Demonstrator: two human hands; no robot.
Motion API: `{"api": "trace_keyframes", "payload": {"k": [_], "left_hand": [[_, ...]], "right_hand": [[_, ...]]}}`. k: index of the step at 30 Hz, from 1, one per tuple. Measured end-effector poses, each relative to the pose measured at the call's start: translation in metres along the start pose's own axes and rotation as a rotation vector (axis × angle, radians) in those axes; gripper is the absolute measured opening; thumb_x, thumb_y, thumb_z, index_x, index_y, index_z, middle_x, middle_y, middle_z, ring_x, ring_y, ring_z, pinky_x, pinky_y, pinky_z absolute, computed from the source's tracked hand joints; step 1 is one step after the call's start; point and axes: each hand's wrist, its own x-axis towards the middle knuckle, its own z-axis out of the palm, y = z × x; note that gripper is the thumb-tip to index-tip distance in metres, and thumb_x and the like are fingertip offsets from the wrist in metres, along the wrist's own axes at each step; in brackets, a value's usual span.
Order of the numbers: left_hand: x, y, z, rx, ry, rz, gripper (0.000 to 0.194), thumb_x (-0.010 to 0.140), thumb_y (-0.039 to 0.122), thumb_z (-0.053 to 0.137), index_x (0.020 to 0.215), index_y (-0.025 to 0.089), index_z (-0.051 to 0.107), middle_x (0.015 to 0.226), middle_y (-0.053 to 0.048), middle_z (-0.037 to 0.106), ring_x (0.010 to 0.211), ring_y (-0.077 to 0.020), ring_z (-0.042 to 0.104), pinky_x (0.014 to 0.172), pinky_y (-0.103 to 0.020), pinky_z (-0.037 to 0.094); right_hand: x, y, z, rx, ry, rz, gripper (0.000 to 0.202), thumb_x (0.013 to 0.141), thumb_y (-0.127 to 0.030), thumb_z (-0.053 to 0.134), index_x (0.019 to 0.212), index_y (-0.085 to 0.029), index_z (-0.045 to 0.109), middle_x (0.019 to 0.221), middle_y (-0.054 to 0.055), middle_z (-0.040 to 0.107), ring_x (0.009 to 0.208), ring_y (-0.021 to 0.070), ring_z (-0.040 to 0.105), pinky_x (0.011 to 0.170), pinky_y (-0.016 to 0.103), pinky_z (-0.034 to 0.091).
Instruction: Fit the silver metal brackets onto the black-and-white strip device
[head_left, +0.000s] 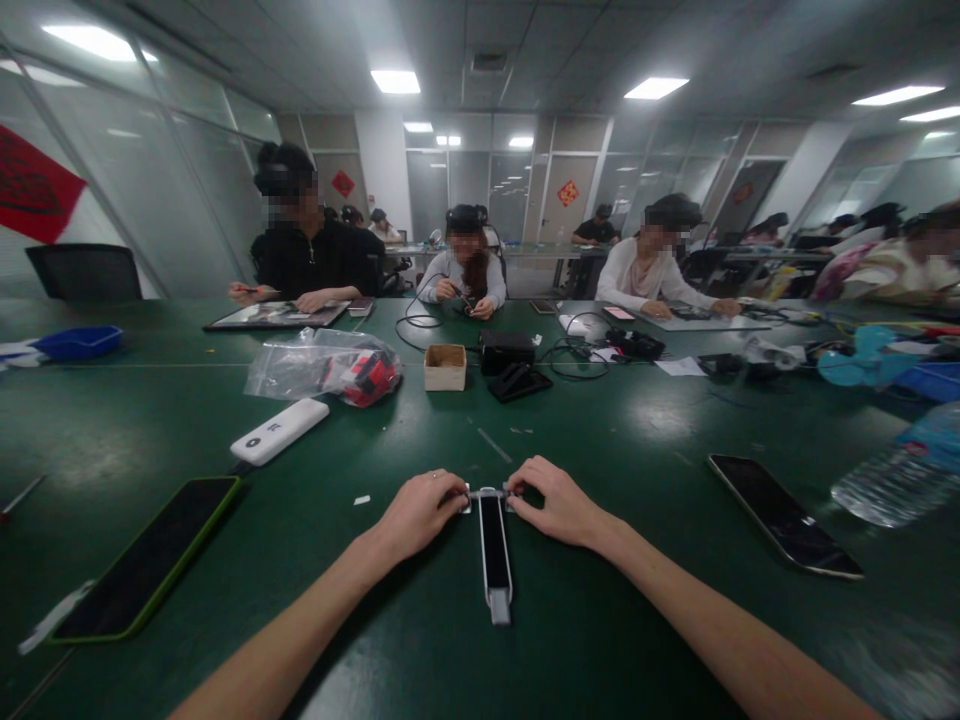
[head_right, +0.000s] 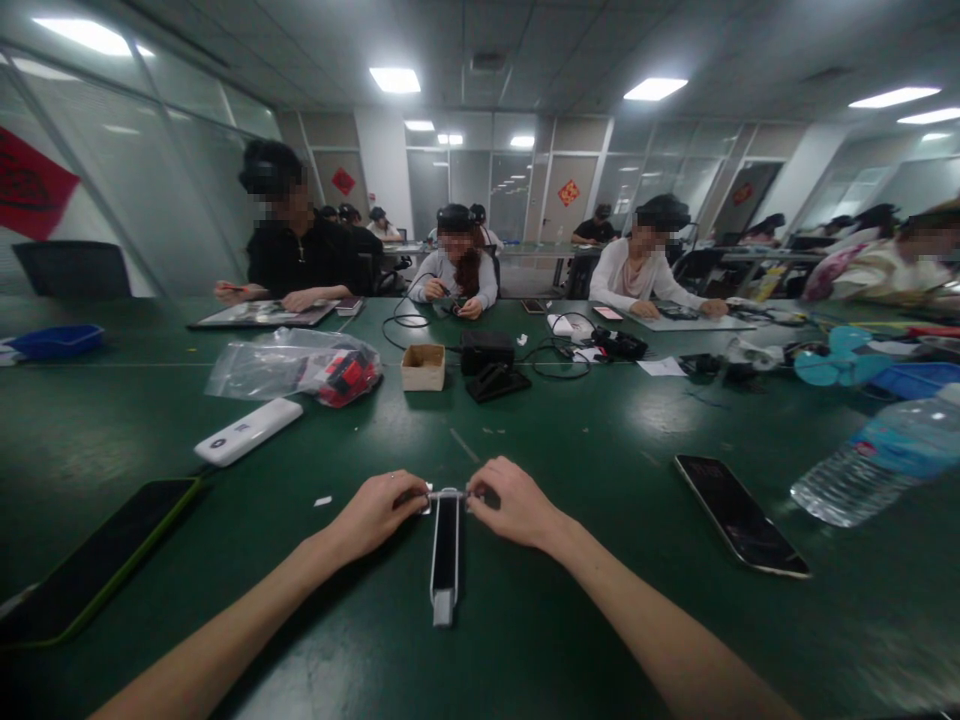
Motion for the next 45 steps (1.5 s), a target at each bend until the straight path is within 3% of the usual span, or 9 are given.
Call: {"api": "trace_keyframes", "payload": {"k": [15,26,45], "left_hand": [[-0.001,0.004,0.000,0.034,0.045,-0.066,0.012,0.084,0.027,0.059,0.092,0.018,0.062,0.086,-0.001,0.064,0.075,-0.0154,0.059,0.066,-0.025,0.044],[-0.001,-0.007,0.003,0.064,0.042,0.030,0.015,0.089,0.027,0.053,0.094,0.019,0.064,0.091,-0.003,0.063,0.080,-0.0148,0.059,0.071,-0.025,0.044],[-0.006,0.005,0.003,-0.024,0.077,-0.053,0.010,0.083,0.023,0.054,0.087,0.017,0.060,0.081,-0.002,0.061,0.074,-0.0149,0.056,0.067,-0.025,0.043]], "right_hand": [[0.000,0.002,0.002,-0.002,0.013,-0.027,0.007,0.084,-0.022,0.057,0.088,-0.018,0.061,0.086,0.004,0.060,0.080,0.0157,0.052,0.070,0.031,0.045],[0.000,0.004,0.002,0.005,0.010,-0.030,0.008,0.085,-0.023,0.056,0.089,-0.018,0.061,0.087,0.004,0.060,0.081,0.0158,0.053,0.070,0.030,0.045],[0.002,0.001,0.005,0.055,-0.027,0.027,0.011,0.085,-0.025,0.052,0.086,-0.021,0.062,0.086,0.006,0.059,0.079,0.0185,0.054,0.068,0.033,0.048]]}}
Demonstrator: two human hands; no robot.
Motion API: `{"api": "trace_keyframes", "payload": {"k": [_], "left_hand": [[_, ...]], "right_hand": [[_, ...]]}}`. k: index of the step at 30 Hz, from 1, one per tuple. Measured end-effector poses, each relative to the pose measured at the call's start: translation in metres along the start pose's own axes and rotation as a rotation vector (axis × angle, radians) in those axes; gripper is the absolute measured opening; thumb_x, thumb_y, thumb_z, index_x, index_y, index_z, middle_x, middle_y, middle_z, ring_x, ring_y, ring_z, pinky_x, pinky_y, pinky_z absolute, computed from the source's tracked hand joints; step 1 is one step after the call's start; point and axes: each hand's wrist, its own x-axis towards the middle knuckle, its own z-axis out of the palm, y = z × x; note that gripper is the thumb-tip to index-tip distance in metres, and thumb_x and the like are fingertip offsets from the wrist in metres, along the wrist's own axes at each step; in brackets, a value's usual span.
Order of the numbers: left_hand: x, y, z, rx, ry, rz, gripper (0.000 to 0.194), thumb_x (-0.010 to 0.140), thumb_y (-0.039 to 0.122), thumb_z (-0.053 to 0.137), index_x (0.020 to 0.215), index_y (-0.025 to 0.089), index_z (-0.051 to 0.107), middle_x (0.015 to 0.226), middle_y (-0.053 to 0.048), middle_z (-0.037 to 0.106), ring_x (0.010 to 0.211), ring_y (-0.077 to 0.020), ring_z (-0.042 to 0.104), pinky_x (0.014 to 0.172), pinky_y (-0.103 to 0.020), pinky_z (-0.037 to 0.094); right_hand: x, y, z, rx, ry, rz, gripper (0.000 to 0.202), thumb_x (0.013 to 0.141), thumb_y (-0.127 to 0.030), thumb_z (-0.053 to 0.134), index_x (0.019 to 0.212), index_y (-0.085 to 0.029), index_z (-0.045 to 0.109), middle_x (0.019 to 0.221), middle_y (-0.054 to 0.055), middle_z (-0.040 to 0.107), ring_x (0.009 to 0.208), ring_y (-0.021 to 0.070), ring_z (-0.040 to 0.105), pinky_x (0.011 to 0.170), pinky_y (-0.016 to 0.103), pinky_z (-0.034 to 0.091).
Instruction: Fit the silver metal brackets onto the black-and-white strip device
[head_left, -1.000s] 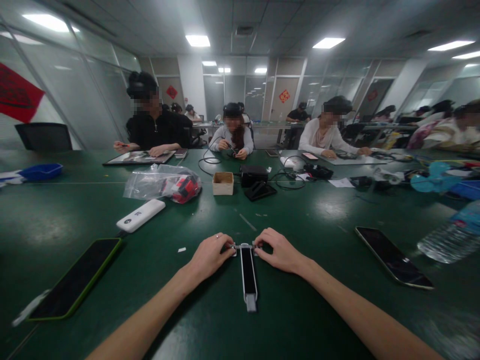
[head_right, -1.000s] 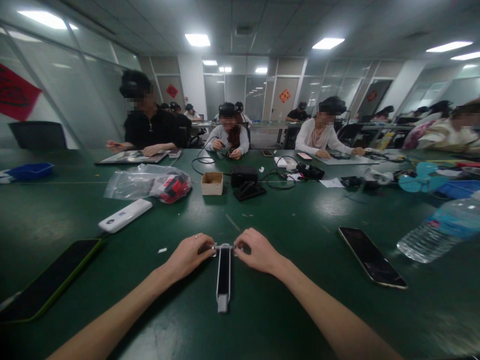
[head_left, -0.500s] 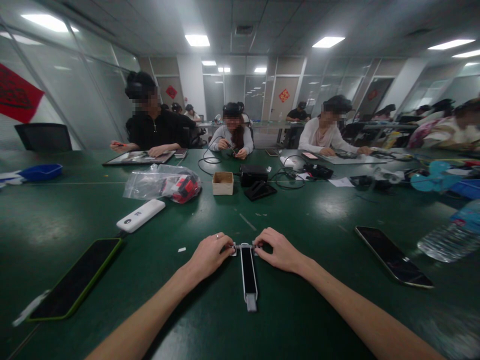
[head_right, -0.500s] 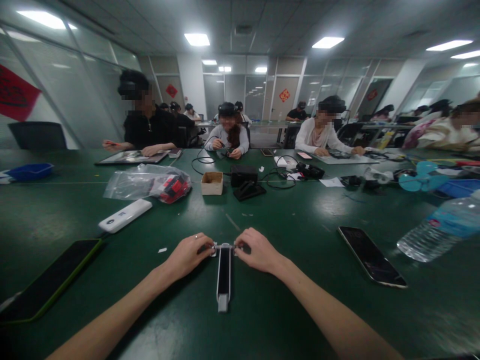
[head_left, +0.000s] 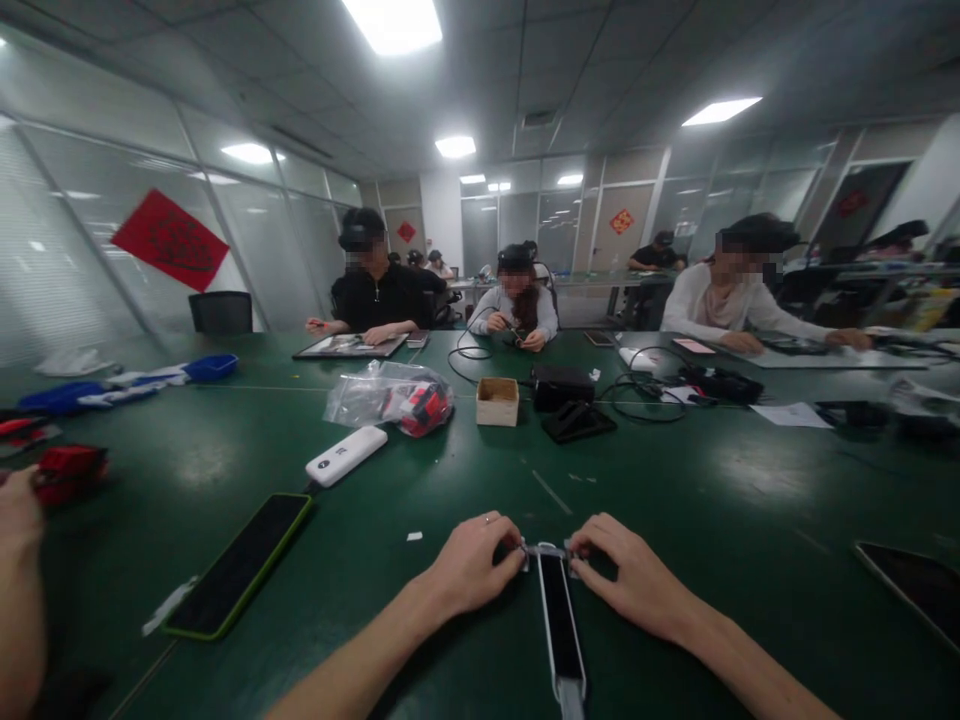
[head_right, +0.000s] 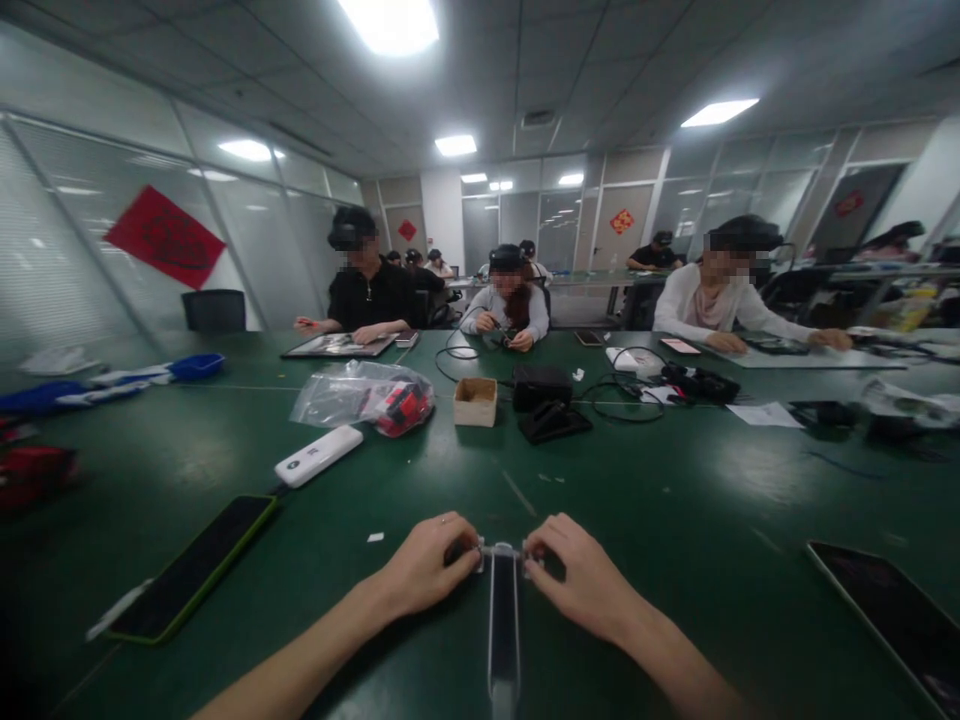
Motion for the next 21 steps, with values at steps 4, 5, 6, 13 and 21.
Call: {"api": "trace_keyframes", "payload": {"k": [4,5,6,13,21], "left_hand": [[-0.0011,-0.0028,0.0057,-0.067,0.025,-0.008,0.009,0.083,0.024,0.055,0.085,0.016,0.058,0.079,-0.001,0.058,0.068,-0.0127,0.052,0.061,-0.023,0.041],[-0.0014,-0.0035,0.0068,-0.081,0.029,-0.005,0.008,0.083,0.024,0.055,0.086,0.016,0.058,0.079,-0.001,0.058,0.067,-0.0123,0.051,0.061,-0.023,0.040],[-0.0016,-0.0040,0.0077,-0.094,0.033,0.000,0.008,0.083,0.023,0.055,0.086,0.017,0.058,0.079,-0.001,0.058,0.067,-0.0120,0.051,0.060,-0.022,0.040],[-0.0021,-0.0049,0.0099,-0.144,0.040,-0.019,0.008,0.080,0.020,0.058,0.087,0.016,0.058,0.079,0.000,0.056,0.066,-0.0111,0.049,0.060,-0.022,0.039],[-0.0016,-0.0046,0.0079,-0.200,0.050,-0.033,0.008,0.082,0.021,0.055,0.085,0.016,0.060,0.074,0.001,0.056,0.062,-0.0101,0.048,0.059,-0.021,0.038]], "right_hand": [[-0.0008,0.0028,0.0026,0.017,0.014,-0.001,0.012,0.085,-0.026,0.051,0.085,-0.021,0.062,0.083,0.006,0.059,0.075,0.0184,0.054,0.065,0.033,0.048],[-0.0009,0.0036,0.0034,0.021,0.013,0.000,0.012,0.085,-0.026,0.051,0.085,-0.022,0.062,0.082,0.005,0.059,0.074,0.0185,0.054,0.065,0.033,0.048],[-0.0009,0.0044,0.0041,0.025,0.013,-0.001,0.012,0.084,-0.026,0.051,0.084,-0.022,0.062,0.081,0.005,0.059,0.074,0.0186,0.055,0.064,0.033,0.048],[0.0001,0.0045,0.0049,0.035,0.031,-0.010,0.010,0.082,-0.026,0.052,0.082,-0.022,0.062,0.079,0.006,0.059,0.073,0.0186,0.054,0.064,0.033,0.047],[-0.0013,0.0012,0.0015,0.022,-0.006,0.028,0.014,0.084,-0.025,0.049,0.085,-0.019,0.061,0.083,0.005,0.059,0.076,0.0172,0.053,0.066,0.031,0.046]]}}
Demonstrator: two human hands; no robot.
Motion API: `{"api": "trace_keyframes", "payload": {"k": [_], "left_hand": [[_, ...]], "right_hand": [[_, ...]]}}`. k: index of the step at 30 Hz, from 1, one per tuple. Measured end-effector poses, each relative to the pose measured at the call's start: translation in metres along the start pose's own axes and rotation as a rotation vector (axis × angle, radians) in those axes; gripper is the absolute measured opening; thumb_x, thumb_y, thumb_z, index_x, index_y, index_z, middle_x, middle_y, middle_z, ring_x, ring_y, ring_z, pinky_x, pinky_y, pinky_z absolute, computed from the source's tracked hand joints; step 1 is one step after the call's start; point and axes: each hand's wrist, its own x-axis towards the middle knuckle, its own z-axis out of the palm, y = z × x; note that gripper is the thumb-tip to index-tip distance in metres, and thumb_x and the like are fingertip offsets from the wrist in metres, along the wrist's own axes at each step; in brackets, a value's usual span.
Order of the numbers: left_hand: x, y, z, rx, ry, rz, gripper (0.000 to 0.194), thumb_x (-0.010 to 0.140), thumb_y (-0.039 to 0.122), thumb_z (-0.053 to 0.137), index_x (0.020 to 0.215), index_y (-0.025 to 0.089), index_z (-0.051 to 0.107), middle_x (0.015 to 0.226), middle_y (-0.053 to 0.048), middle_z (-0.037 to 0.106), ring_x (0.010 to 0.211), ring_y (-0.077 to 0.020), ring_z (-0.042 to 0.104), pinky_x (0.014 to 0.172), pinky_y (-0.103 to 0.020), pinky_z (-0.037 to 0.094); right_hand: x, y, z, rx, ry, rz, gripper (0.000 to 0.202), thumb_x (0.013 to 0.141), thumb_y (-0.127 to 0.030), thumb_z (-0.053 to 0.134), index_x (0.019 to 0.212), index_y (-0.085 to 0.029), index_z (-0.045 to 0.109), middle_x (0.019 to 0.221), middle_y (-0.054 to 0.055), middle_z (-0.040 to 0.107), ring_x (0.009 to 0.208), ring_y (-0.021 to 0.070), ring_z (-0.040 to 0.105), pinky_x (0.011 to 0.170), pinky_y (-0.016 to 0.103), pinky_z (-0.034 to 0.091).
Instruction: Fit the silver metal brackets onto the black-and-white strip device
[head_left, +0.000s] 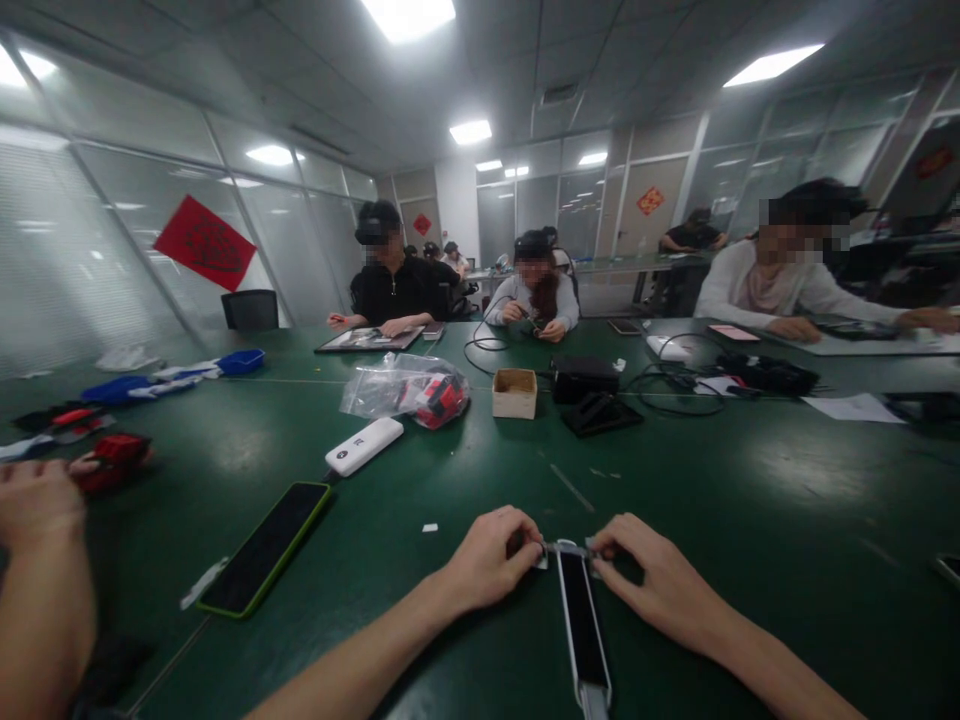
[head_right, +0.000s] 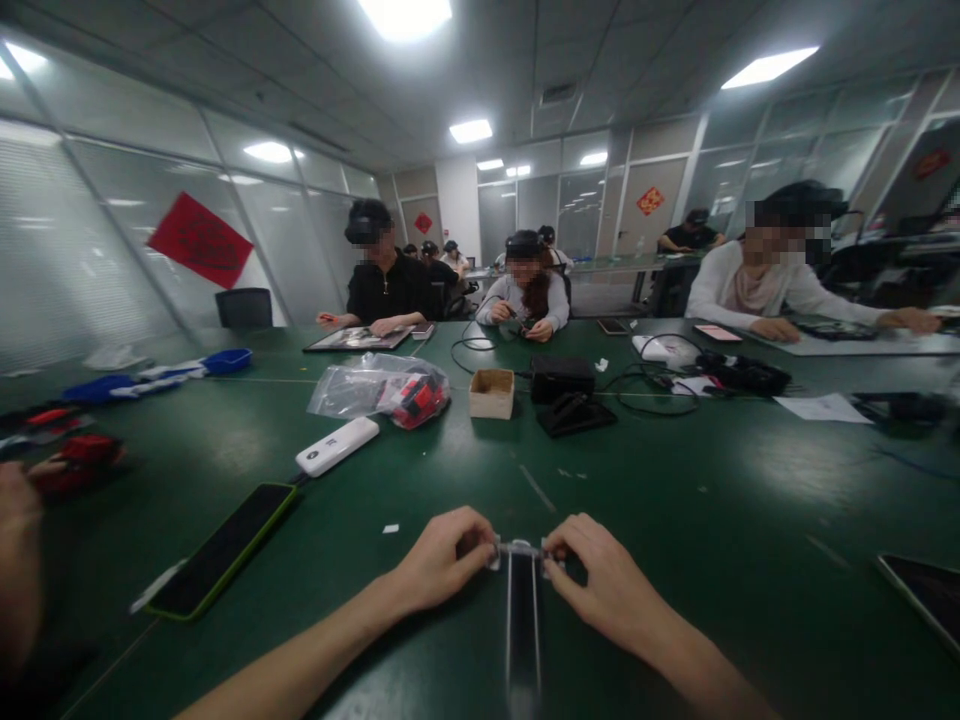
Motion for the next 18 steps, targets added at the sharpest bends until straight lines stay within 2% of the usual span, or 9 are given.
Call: {"api": "trace_keyframes", "payload": {"k": [4,9,18], "left_hand": [[0.0024,0.0005,-0.0008,0.001,0.038,-0.023,0.010,0.081,0.023,0.057,0.087,0.016,0.061,0.076,0.000,0.057,0.065,-0.0116,0.050,0.062,-0.022,0.040],[0.0036,0.0000,-0.0028,0.038,0.001,0.014,0.011,0.082,0.024,0.055,0.083,0.016,0.063,0.077,-0.001,0.057,0.068,-0.0128,0.051,0.063,-0.024,0.041],[0.0021,0.0001,-0.0035,0.023,0.012,0.020,0.008,0.080,0.022,0.057,0.084,0.017,0.061,0.075,0.001,0.056,0.065,-0.0117,0.049,0.060,-0.023,0.039]], "right_hand": [[-0.0001,-0.0013,-0.0016,0.000,0.024,-0.027,0.009,0.082,-0.021,0.052,0.084,-0.018,0.060,0.084,0.005,0.059,0.078,0.0175,0.053,0.070,0.033,0.045],[0.0002,-0.0022,-0.0021,-0.014,0.036,-0.024,0.006,0.082,-0.019,0.054,0.084,-0.018,0.059,0.082,0.004,0.059,0.077,0.0171,0.053,0.069,0.032,0.044],[0.0001,-0.0038,-0.0029,-0.009,0.012,0.013,0.007,0.083,-0.021,0.053,0.085,-0.018,0.059,0.084,0.004,0.058,0.078,0.0171,0.052,0.069,0.032,0.044]]}}
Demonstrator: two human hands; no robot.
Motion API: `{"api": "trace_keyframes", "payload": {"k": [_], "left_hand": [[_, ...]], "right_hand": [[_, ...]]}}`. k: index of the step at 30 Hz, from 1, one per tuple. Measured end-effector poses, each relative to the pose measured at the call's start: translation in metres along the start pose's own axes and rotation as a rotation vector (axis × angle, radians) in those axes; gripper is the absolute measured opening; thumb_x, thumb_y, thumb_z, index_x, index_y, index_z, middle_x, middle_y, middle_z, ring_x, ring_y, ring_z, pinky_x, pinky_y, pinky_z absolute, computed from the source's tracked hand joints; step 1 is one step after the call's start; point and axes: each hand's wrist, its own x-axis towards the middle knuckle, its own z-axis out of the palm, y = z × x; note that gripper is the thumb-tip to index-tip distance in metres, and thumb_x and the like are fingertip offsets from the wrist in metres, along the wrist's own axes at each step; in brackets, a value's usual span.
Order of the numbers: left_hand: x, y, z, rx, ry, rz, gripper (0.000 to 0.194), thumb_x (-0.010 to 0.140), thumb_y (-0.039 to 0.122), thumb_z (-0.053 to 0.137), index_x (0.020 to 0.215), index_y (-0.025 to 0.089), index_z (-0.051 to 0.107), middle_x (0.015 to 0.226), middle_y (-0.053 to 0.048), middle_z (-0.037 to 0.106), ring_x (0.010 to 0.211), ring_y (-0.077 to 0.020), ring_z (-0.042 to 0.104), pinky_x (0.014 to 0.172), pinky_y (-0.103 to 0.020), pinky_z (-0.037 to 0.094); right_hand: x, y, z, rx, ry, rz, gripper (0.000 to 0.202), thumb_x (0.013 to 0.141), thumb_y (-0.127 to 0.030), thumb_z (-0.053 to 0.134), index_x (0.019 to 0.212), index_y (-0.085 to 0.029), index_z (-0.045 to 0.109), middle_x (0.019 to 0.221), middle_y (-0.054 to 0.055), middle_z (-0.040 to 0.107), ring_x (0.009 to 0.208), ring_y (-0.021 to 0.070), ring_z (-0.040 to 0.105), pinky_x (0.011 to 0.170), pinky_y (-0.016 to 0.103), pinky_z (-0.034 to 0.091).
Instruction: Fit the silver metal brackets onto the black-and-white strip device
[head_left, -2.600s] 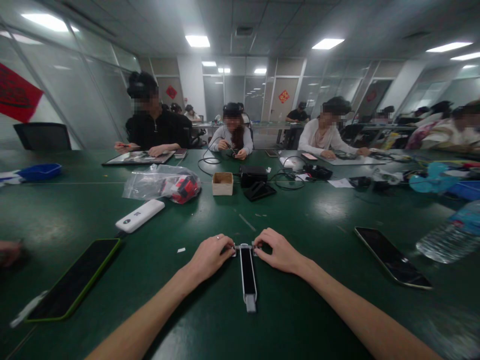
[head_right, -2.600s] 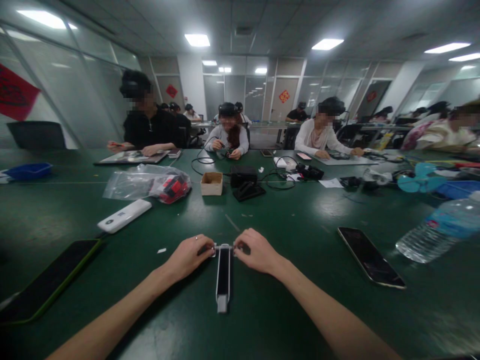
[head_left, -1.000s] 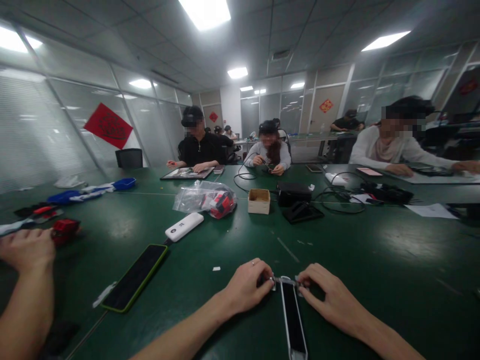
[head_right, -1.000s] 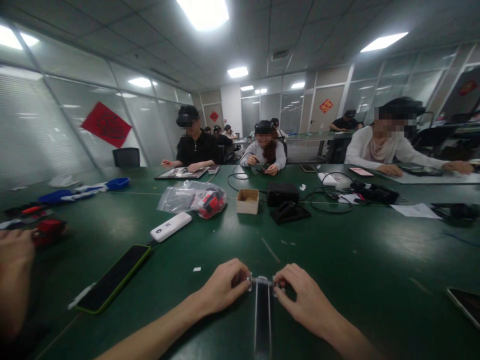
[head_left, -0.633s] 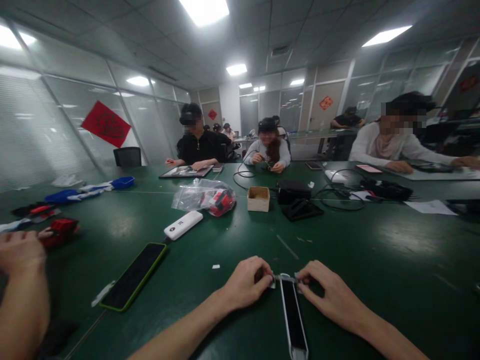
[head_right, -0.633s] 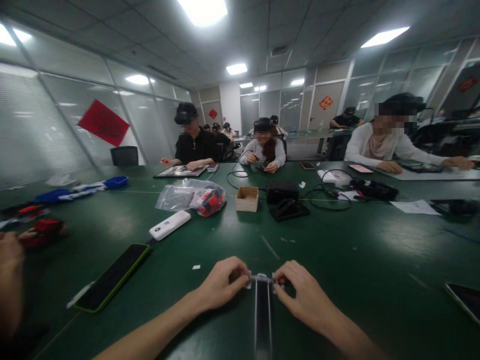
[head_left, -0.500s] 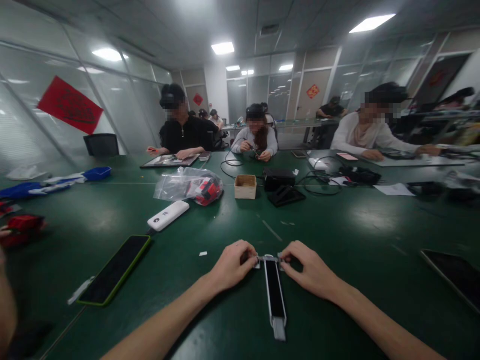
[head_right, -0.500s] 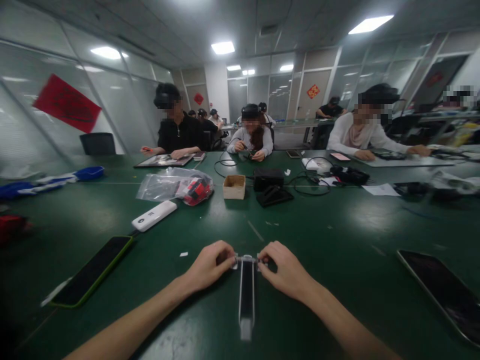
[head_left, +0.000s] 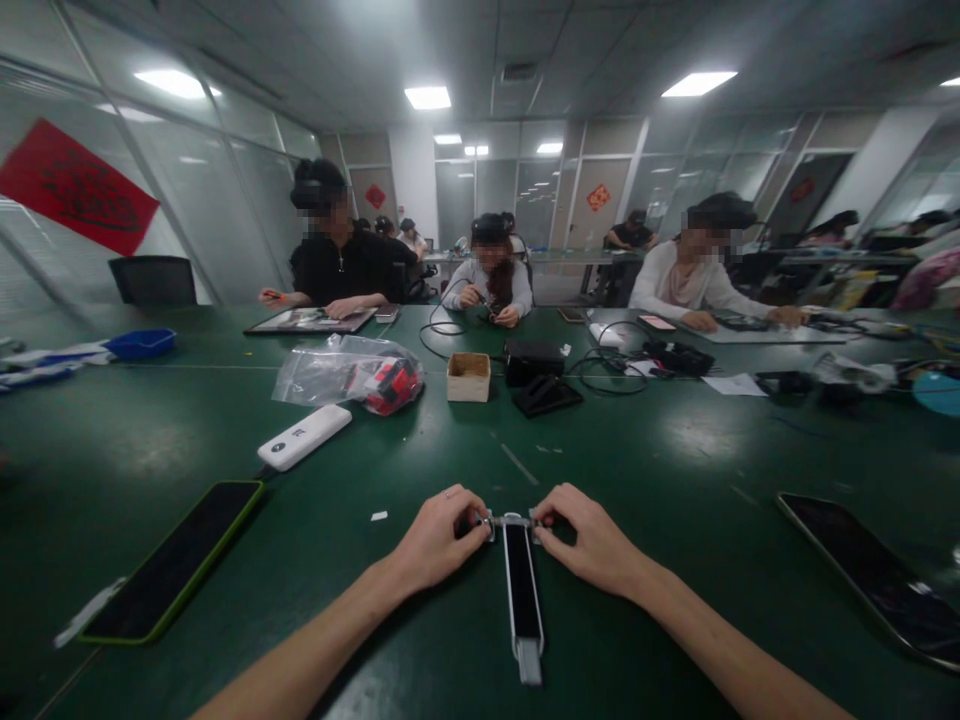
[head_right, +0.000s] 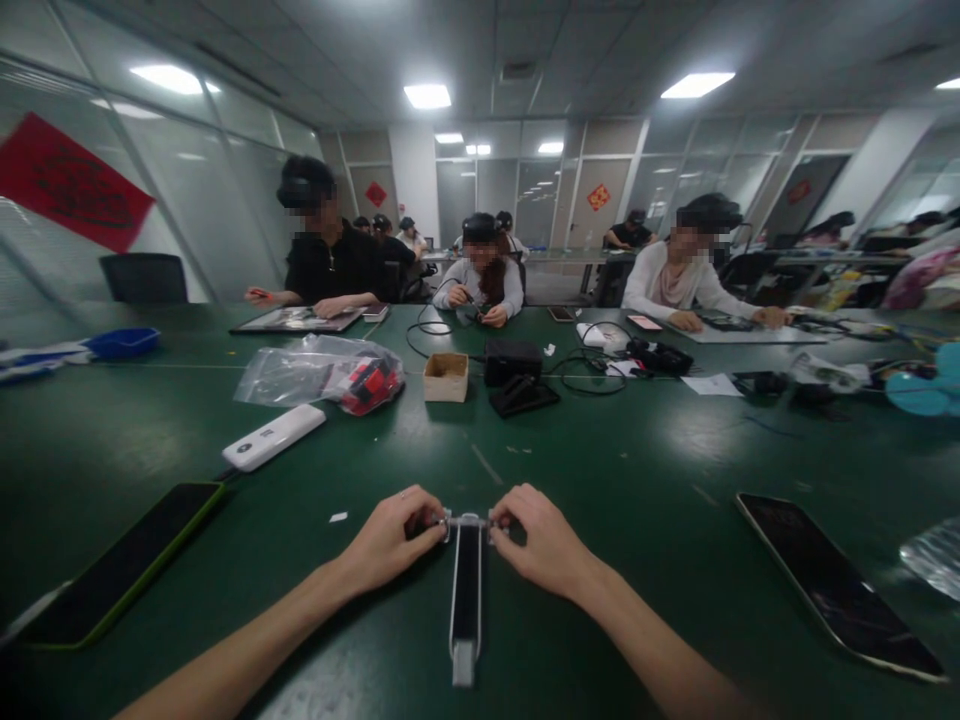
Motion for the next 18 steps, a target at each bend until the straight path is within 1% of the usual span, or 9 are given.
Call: {"api": "trace_keyframes", "payload": {"k": [4,10,14,18], "left_hand": [[-0.0001,0.0002,0.0000,-0.019,0.003,-0.005,0.009,0.082,0.022,0.054,0.085,0.017,0.061,0.076,0.000,0.056,0.064,-0.0116,0.049,0.061,-0.023,0.039],[0.0007,-0.0019,0.0028,0.016,0.009,0.015,0.009,0.081,0.022,0.055,0.087,0.017,0.060,0.082,-0.002,0.057,0.072,-0.0139,0.052,0.068,-0.026,0.042],[0.0008,-0.0005,0.0012,0.026,-0.004,0.007,0.007,0.080,0.021,0.056,0.083,0.017,0.060,0.081,-0.002,0.057,0.072,-0.0140,0.052,0.067,-0.026,0.042],[0.0007,-0.0008,-0.0002,0.006,0.009,0.020,0.008,0.079,0.021,0.057,0.084,0.017,0.061,0.080,-0.001,0.057,0.070,-0.0133,0.052,0.065,-0.025,0.042]], "right_hand": [[0.0008,-0.0014,0.0003,0.006,-0.003,-0.002,0.007,0.083,-0.020,0.053,0.084,-0.018,0.060,0.084,0.004,0.058,0.079,0.0169,0.053,0.069,0.032,0.045],[0.0015,-0.0010,-0.0004,0.003,0.013,-0.021,0.006,0.081,-0.019,0.054,0.084,-0.018,0.059,0.084,0.005,0.059,0.078,0.0169,0.053,0.069,0.032,0.045],[0.0005,0.0016,0.0005,0.011,0.004,-0.012,0.007,0.083,-0.021,0.054,0.086,-0.018,0.059,0.085,0.005,0.059,0.078,0.0169,0.053,0.069,0.032,0.045],[-0.0003,0.0009,0.0001,0.005,0.000,-0.001,0.007,0.083,-0.022,0.054,0.086,-0.018,0.059,0.086,0.004,0.059,0.079,0.0167,0.053,0.069,0.031,0.045]]}}
